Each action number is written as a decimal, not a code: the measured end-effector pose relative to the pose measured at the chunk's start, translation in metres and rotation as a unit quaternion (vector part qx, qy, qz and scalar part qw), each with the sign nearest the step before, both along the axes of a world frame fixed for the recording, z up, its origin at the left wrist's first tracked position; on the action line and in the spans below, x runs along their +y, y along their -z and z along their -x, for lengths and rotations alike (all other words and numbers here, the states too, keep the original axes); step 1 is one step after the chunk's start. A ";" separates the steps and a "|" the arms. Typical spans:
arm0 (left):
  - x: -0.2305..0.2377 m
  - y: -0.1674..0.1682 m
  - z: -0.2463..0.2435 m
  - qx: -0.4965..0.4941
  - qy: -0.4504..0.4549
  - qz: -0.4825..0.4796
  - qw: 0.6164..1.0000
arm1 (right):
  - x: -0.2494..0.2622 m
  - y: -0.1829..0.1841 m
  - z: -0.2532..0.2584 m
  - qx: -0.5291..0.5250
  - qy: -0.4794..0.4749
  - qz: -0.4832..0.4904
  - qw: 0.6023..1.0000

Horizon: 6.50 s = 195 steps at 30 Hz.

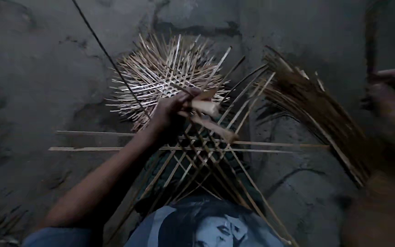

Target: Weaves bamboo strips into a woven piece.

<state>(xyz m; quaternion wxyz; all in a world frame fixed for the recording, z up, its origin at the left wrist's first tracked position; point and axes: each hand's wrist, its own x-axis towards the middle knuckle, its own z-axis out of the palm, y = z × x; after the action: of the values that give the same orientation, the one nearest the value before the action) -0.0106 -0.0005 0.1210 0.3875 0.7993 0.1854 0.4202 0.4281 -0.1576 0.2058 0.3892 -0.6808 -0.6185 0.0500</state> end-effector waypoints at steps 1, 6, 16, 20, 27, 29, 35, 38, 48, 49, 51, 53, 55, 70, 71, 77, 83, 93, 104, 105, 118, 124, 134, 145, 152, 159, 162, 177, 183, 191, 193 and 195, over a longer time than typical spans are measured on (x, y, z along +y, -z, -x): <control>-0.009 -0.004 0.001 0.009 0.008 -0.008 1.000 | 0.022 0.011 0.030 0.017 -0.047 0.010 0.999; -0.041 -0.005 0.003 0.025 0.006 -0.116 0.993 | 0.085 0.105 0.129 0.038 -0.191 0.121 0.973; -0.025 0.009 0.004 0.013 0.000 -0.102 0.995 | 0.083 0.165 0.149 0.038 -0.181 0.190 0.964; -0.007 0.005 -0.003 0.007 -0.004 -0.067 0.998 | 0.083 0.161 0.149 0.053 -0.173 0.201 0.963; -0.004 0.012 -0.002 0.052 -0.384 0.001 0.922 | 0.091 0.177 0.141 0.043 -0.184 0.201 0.961; -0.023 0.044 -0.002 0.181 -0.381 -0.045 0.905 | 0.092 0.177 0.140 0.042 -0.185 0.207 0.960; -0.060 0.122 -0.007 0.350 -0.343 -0.095 0.867 | 0.090 0.169 0.142 0.005 -0.215 0.189 0.958; -0.062 0.120 -0.007 0.354 -0.355 -0.077 0.862 | 0.078 0.164 0.139 -0.031 -0.221 0.107 0.969; -0.060 0.116 -0.011 0.383 -0.376 0.000 0.844 | 0.057 0.178 0.114 -0.151 -0.168 0.076 0.971; -0.060 0.114 -0.011 0.384 -0.375 0.009 0.843 | 0.058 0.180 0.113 -0.145 -0.170 0.083 0.971; -0.060 0.114 -0.010 0.387 -0.374 0.018 0.843 | 0.060 0.183 0.112 -0.130 -0.174 0.078 0.973; -0.059 0.116 -0.009 0.384 -0.374 0.009 0.844 | 0.063 0.185 0.111 -0.109 -0.187 0.057 0.975; -0.058 0.116 -0.010 0.380 -0.373 0.009 0.846 | 0.068 0.182 0.112 -0.091 -0.203 0.032 0.974; -0.057 0.121 -0.007 0.362 -0.381 -0.020 0.850 | 0.076 0.187 0.115 -0.038 -0.253 0.050 0.965; -0.057 0.119 -0.008 0.364 -0.383 -0.020 0.849 | 0.076 0.187 0.116 -0.034 -0.255 0.053 0.965; -0.058 0.117 -0.008 0.376 -0.388 -0.018 0.841 | 0.079 0.183 0.113 0.015 -0.250 0.142 0.958; -0.055 0.107 -0.006 0.393 -0.368 -0.013 0.842 | 0.102 0.150 0.114 0.024 -0.247 0.331 0.910; -0.055 0.111 -0.007 0.394 -0.371 -0.020 0.840 | 0.091 0.165 0.108 0.007 -0.292 0.259 0.921; -0.052 0.099 0.000 0.431 -0.333 -0.034 0.838 | 0.054 0.176 0.193 -0.171 -0.146 0.093 0.970; -0.052 0.101 0.002 0.433 -0.332 -0.045 0.837 | 0.053 0.181 0.201 -0.164 -0.143 0.108 0.970; -0.053 0.116 0.000 0.433 -0.359 -0.089 0.822 | 0.048 0.208 0.212 -0.122 -0.085 0.096 0.984; -0.053 0.124 0.000 0.399 -0.387 -0.119 0.823 | 0.046 0.207 0.213 -0.091 -0.073 0.088 0.989; -0.055 0.128 -0.001 0.380 -0.404 -0.132 0.822 | 0.047 0.212 0.209 -0.065 -0.080 0.076 0.992; -0.068 0.119 0.005 0.367 -0.400 -0.108 0.833 | 0.034 0.193 0.221 -0.096 -0.087 0.124 0.984; -0.066 0.131 0.008 0.375 -0.402 -0.122 0.827 | 0.033 0.216 0.223 -0.100 -0.059 0.089 0.989; -0.064 0.132 0.008 0.368 -0.386 -0.135 0.835 | 0.035 0.215 0.219 -0.106 -0.066 0.113 0.986; -0.063 0.134 0.009 0.362 -0.389 -0.136 0.836 | 0.036 0.215 0.219 -0.100 -0.073 0.109 0.986; -0.059 0.137 0.007 0.358 -0.414 -0.113 0.829 | 0.034 0.214 0.219 -0.082 -0.066 0.086 0.991; -0.060 0.125 0.007 0.367 -0.400 -0.082 0.836 | 0.033 0.212 0.218 -0.060 -0.063 0.075 0.993; -0.036 0.060 -0.021 0.294 -0.135 0.072 0.944 | 0.085 0.140 0.179 0.019 -0.127 0.344 0.930; -0.025 0.067 -0.041 0.161 -0.017 0.227 0.960 | 0.101 0.136 0.176 0.000 -0.158 0.377 0.913; -0.012 0.088 -0.056 0.061 0.054 0.339 0.937 | 0.108 0.136 0.177 0.000 -0.173 0.399 0.900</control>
<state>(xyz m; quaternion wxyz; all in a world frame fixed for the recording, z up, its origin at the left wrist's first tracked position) 0.0455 -0.0124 0.0332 0.6458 0.6531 0.2965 0.2617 0.2509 -0.0498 0.0697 0.0697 -0.6616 -0.6545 0.3592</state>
